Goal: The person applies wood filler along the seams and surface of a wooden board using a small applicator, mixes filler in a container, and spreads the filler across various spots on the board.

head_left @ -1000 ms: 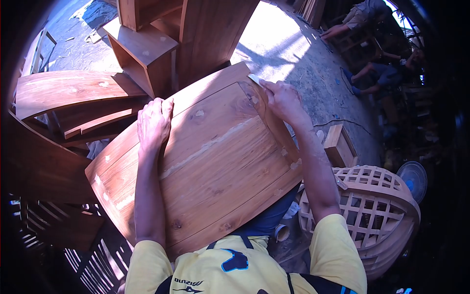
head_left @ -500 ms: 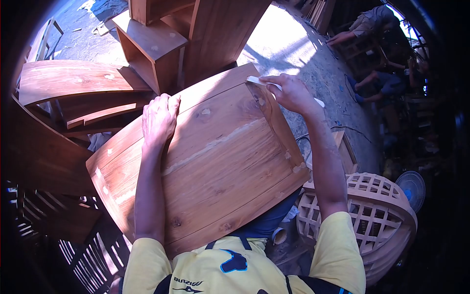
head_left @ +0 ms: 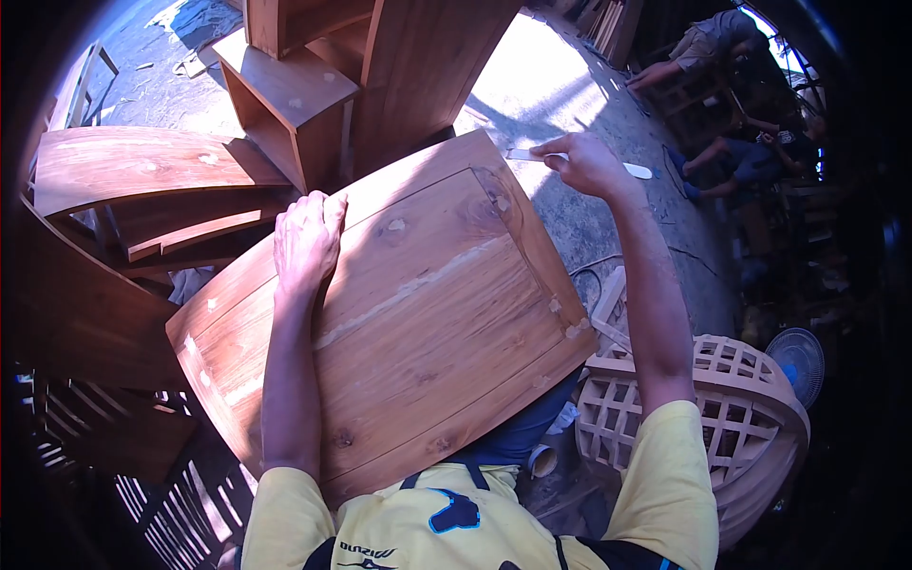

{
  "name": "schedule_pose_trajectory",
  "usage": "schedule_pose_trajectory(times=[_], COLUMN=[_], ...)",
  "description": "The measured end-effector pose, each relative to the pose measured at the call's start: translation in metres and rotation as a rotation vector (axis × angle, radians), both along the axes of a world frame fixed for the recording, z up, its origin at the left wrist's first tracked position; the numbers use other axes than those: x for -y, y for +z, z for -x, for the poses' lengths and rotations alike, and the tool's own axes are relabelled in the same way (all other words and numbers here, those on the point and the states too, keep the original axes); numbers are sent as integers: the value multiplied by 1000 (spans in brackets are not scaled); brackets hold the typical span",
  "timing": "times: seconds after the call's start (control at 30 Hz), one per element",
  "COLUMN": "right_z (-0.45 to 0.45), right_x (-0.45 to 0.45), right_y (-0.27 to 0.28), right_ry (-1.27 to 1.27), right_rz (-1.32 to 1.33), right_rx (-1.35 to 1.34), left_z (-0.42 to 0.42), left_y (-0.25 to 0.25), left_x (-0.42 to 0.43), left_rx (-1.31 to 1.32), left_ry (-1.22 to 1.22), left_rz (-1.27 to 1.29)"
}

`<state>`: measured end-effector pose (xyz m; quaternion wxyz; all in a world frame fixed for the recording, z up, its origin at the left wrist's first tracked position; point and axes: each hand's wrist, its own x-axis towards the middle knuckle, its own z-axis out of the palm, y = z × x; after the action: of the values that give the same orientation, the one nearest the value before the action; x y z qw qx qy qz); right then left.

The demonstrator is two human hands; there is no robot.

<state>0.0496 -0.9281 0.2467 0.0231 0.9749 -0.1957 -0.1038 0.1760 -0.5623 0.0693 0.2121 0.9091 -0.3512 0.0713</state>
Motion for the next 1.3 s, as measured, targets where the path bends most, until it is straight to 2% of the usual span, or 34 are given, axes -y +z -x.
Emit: schedule_pose_trajectory(times=[0.03, 0.07, 0.13, 0.17, 0.23, 0.4, 0.5, 0.57, 0.6, 0.67, 0.87, 1.0, 1.1, 1.17, 1.3], right_z=[8, 14, 23, 28, 32, 22, 17, 22, 23, 23, 22, 11, 7, 7, 6], right_x=[3, 7, -4, -11, -25, -22, -16, -25, -36, -62, -64, -79, -82, -79, -79], right_y=[-4, -6, 1, 1, -1, -38, -59, -56, -47, -26, -13, -15, -18, -11, -9], right_ry=[60, 63, -107, -109, -204, -143, -21, 247, 248, 100, 110, 45, 27, 18, 25], right_rz=[69, 70, -438, -441, -679, -741, -600, -168, -169, 66, 34, 44, 22, 33, 22], right_rx=[113, 110, 232, 230, 231, 235, 291, 396, 396, 191, 55, 128, 68, -35, 76], left_z=[-1, -2, -3, -1, 1, 1, 2, 1, 1, 1, 1, 1, -1, -1, 1], left_y=[-4, -6, -5, -2, 4, 8, 6, 3, 3, 4, 4, 5, 3, 4, 0], left_x=[-2, -1, 0, 0, 1, 2, 1, 1, 1, 1, 1, 4, 2, 0, 2], left_rx=[58, 55, -59, -61, -102, -107, -132, -138, -120, -101, -93, -144, -48, -72, -69], left_ry=[-16, -13, 45, 44, 62, 44, 65, 74, 60, 41, 27, 88, 23, 25, 64], left_rz=[-12, -10, 48, 44, 104, 93, 104, 111, 106, 99, 103, 118, 82, 78, 119])
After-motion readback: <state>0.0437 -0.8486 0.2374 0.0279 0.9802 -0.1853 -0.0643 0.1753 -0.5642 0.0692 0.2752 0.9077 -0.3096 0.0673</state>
